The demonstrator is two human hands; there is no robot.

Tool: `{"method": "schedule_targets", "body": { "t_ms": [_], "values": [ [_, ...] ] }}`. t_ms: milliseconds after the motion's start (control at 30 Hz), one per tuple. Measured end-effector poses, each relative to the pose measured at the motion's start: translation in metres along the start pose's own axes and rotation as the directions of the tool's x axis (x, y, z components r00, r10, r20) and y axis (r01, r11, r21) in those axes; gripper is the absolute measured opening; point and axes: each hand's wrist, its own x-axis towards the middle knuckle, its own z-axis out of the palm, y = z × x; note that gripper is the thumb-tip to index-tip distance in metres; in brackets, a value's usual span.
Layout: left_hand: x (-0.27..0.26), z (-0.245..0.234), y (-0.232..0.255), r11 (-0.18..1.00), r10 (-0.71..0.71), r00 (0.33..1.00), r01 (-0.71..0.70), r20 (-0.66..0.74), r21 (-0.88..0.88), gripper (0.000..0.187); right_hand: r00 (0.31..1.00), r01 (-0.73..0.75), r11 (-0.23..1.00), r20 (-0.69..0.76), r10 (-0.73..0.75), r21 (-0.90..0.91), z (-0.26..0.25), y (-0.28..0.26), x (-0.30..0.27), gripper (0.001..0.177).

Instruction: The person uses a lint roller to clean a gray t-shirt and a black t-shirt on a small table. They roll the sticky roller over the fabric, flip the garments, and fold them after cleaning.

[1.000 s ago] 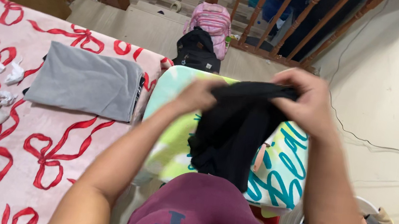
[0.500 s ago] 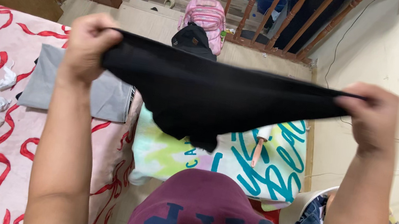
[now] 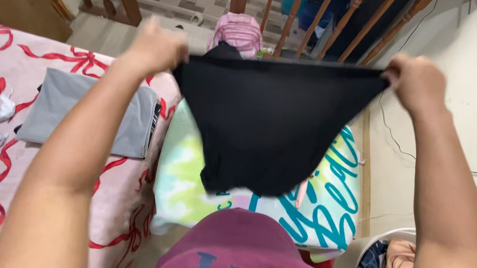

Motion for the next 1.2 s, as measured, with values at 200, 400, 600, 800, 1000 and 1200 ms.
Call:
{"method": "schedule_targets", "body": {
  "t_ms": [200, 400, 600, 800, 1000, 1200],
  "values": [
    [0.005, -0.058, 0.005, 0.984, 0.057, 0.845, -0.139, -0.531, -0.115, 0.029, 0.868, 0.058, 0.997, -0.496, -0.025, 0.05, -0.033, 0.018, -0.008, 0.022],
    [-0.115, 0.018, 0.059, 0.993, -0.068, 0.853, 0.008, -0.517, -0.118, 0.015, 0.905, -0.086, 0.982, -0.399, 0.147, 0.167, 0.01, -0.023, -0.159, 0.007],
    [-0.247, 0.163, 0.103, 0.944, -0.172, 0.958, 0.093, -0.23, -0.317, 0.02, 0.944, -0.328, 0.876, 0.111, 0.309, 0.352, 0.106, -0.103, -0.331, 0.017],
    [-0.317, 0.235, 0.124, 0.944, -0.116, 0.992, 0.096, -0.043, -0.317, 0.036, 0.92, -0.351, 0.841, 0.319, 0.227, 0.413, 0.136, -0.135, -0.391, 0.029],
    [-0.313, 0.221, 0.148, 0.771, -0.41, 0.909, 0.389, 0.075, -0.504, 0.024, 0.798, -0.587, 0.666, 0.465, 0.383, 0.46, 0.151, -0.129, -0.375, 0.03],
    [-0.287, 0.215, 0.159, 0.711, -0.557, 0.824, 0.537, 0.101, -0.454, 0.024, 0.24, -0.951, 0.239, 0.954, 0.178, 0.195, 0.202, -0.106, -0.319, 0.022]
  ]
}}
